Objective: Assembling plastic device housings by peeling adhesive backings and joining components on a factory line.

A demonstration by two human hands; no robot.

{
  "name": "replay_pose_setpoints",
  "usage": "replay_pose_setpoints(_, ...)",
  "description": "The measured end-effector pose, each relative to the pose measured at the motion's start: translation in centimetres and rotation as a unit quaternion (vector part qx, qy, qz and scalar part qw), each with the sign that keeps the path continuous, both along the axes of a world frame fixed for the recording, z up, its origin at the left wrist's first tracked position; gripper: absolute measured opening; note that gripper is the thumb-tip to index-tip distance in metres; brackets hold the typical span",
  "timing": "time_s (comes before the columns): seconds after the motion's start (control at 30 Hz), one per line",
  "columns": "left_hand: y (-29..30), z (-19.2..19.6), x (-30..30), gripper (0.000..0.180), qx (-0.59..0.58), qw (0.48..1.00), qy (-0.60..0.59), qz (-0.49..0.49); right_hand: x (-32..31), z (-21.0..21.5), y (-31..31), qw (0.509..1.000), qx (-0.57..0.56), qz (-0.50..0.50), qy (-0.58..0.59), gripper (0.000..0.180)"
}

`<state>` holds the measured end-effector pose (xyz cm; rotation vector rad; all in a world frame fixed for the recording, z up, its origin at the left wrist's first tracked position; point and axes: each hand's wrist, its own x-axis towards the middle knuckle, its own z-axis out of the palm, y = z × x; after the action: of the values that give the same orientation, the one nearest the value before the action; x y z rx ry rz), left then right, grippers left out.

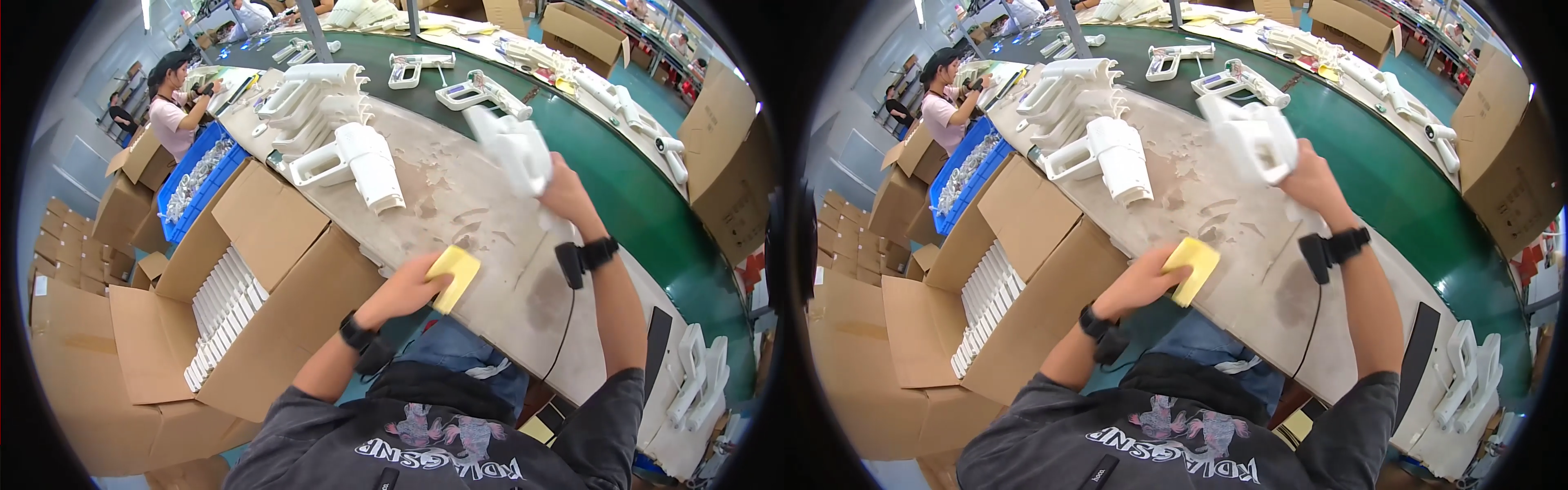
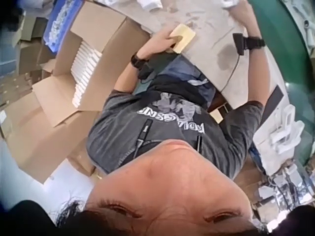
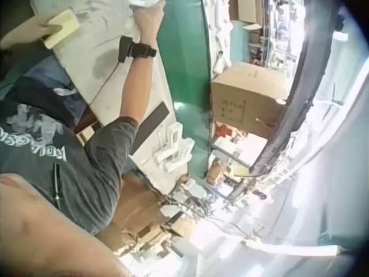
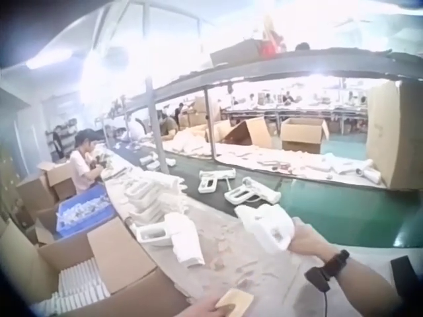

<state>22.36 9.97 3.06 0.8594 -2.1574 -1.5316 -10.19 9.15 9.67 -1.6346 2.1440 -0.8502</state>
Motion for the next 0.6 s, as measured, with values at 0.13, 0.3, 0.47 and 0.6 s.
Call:
replay_pose_setpoints(0.13,2.5,0.8,4.5,0.039,0.307,0.934,0.081,0.167,3.0,-1.4,-5.8,0.995,0.090,0.011,0.029,0.067)
replay_pose_setpoints(0.3,3.5,1.7,6.3,0.047,0.346,0.882,0.229,0.223,6.0,-3.5,-11.3,0.986,0.103,-0.020,0.131,0.064)
replay_pose_setpoints(0.47,2.9,2.8,4.4,0.049,0.441,0.798,0.335,0.238,7.4,-5.7,-13.0,0.976,0.082,-0.067,0.191,0.070)
replay_pose_setpoints(0.6,2.6,2.6,2.9,0.048,0.473,0.775,0.351,0.228,8.7,-4.0,-9.0,0.969,0.109,0.004,0.222,0.080)
